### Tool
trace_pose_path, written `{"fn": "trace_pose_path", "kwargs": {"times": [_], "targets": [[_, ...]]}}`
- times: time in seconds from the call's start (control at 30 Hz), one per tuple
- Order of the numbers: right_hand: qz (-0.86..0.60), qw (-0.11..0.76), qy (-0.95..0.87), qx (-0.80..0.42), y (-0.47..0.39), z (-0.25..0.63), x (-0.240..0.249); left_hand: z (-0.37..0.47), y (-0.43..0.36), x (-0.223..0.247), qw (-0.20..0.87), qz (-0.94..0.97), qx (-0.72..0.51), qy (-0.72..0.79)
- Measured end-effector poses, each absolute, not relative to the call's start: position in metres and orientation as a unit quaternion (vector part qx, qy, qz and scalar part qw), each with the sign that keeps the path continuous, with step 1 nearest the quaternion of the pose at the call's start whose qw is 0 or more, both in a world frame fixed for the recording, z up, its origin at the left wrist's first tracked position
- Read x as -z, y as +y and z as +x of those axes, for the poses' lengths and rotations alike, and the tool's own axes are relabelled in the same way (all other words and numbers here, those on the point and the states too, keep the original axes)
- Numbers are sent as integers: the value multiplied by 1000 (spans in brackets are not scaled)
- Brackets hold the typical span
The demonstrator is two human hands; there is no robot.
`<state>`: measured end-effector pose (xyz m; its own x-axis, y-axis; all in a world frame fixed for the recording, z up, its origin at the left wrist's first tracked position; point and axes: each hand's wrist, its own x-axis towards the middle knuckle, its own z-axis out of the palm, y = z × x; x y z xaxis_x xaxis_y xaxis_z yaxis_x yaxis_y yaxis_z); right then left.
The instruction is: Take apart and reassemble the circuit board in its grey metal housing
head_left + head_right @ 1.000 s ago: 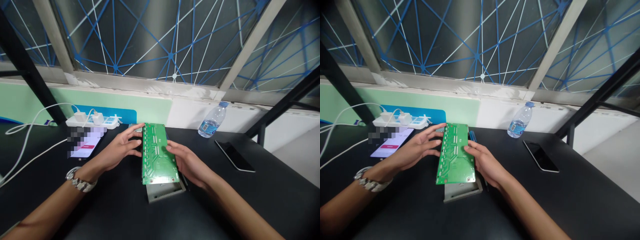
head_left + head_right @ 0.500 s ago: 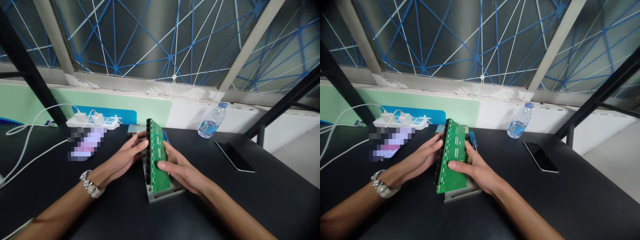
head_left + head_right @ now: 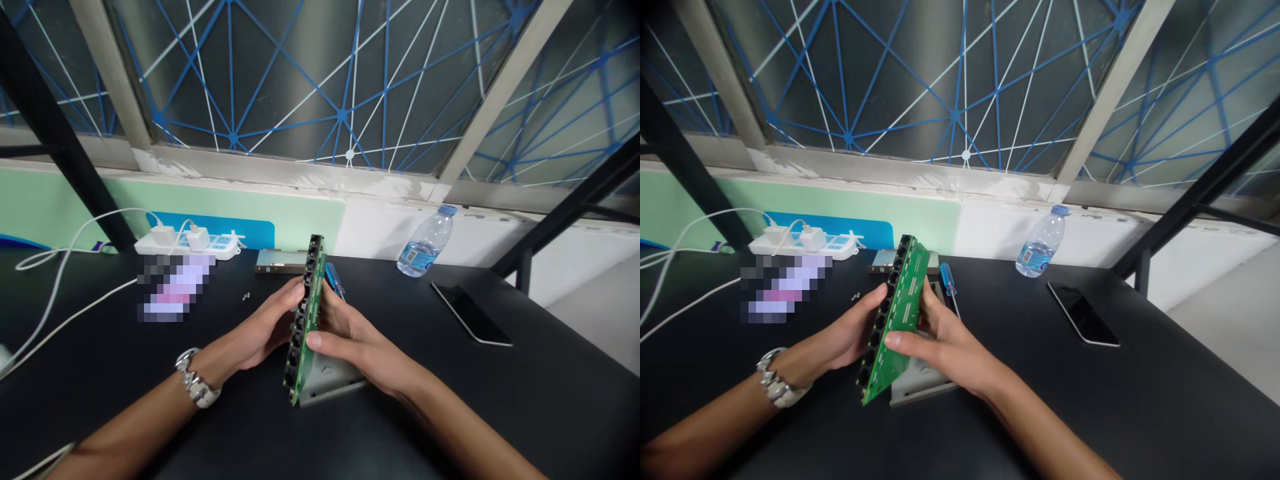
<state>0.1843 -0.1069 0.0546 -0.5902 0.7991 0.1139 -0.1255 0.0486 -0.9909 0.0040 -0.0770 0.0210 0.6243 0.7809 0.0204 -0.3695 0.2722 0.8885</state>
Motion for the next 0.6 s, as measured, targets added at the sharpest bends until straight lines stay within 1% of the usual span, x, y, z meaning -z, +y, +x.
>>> {"fn": "trace_pose_path", "kwargs": {"times": [0.2,0.43,0.6], "targets": [[-314,382,-666,-559,-104,187,-50,4,-76,-22,763,475,-387,205],[-361,403,-635,-551,-105,187,-46,4,-77,-23,745,473,-400,246],[-347,417,-644,-539,-113,187,-47,5,-77,-28,714,481,-428,274]]}}
